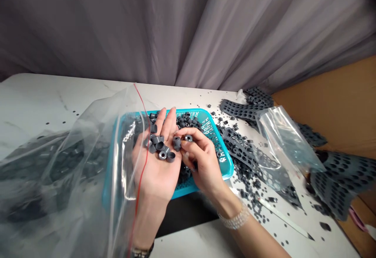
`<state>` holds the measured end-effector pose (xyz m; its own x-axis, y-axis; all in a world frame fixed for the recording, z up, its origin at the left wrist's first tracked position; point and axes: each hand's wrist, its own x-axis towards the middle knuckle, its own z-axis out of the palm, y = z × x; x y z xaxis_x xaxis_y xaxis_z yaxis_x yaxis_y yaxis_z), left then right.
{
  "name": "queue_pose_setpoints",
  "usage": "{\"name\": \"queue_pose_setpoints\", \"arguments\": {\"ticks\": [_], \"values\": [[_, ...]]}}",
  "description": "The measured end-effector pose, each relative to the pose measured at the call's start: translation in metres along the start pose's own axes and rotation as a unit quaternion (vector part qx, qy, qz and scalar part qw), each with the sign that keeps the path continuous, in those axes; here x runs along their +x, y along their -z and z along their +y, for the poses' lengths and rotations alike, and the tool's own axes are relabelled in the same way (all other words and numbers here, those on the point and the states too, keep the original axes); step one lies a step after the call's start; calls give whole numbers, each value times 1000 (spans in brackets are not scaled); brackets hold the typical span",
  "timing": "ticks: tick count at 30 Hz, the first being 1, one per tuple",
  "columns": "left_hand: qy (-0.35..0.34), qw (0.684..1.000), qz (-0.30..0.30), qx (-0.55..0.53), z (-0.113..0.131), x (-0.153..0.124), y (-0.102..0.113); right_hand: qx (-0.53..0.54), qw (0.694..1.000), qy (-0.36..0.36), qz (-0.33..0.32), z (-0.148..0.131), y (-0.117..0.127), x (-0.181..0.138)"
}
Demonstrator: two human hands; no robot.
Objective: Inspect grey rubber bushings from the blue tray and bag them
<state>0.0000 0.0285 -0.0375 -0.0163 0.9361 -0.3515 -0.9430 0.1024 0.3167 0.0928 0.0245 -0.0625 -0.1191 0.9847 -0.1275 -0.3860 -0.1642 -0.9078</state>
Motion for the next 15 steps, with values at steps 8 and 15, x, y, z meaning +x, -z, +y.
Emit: {"name": "queue_pose_setpoints", "arguments": {"ticks": [8,15], "values": [[-7,1000,-3,18,1,0,-2,-6,1000,11,8,0,-2,-3],[0,1000,-10,8,-1,1,0,43,997,-20,53,1,-4,-1]]}}
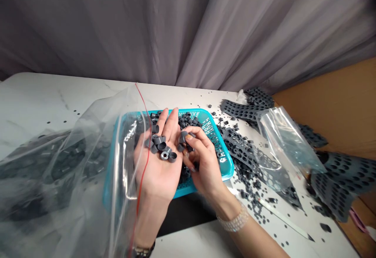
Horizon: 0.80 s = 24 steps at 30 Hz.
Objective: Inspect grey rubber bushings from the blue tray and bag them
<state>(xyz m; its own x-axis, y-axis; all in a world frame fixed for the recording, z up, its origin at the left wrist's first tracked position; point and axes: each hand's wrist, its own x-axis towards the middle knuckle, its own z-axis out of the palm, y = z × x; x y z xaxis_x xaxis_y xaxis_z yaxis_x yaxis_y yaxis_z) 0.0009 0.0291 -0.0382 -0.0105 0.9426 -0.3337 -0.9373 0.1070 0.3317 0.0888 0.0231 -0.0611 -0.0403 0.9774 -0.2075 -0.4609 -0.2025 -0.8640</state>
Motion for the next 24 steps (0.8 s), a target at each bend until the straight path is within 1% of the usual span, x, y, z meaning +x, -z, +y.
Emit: {"name": "queue_pose_setpoints", "arguments": {"ticks": [7,13,19,22,24], "values": [[9,1000,8,-12,-2,-1,-1,45,999,1,5,0,-1,0],[5,1000,0,-8,-3,-2,-1,81,996,-23,11,-2,-1,1],[0,1000,0,0,-4,-2,-1,116,993,-11,3,-1,0,0],[-5,1000,-1,3,-7,-5,-1,120,992,0,26,2,-3,-2],[-4,1000,-6,-4,-10,-7,-3,125,990,17,60,3,-5,-3]]}}
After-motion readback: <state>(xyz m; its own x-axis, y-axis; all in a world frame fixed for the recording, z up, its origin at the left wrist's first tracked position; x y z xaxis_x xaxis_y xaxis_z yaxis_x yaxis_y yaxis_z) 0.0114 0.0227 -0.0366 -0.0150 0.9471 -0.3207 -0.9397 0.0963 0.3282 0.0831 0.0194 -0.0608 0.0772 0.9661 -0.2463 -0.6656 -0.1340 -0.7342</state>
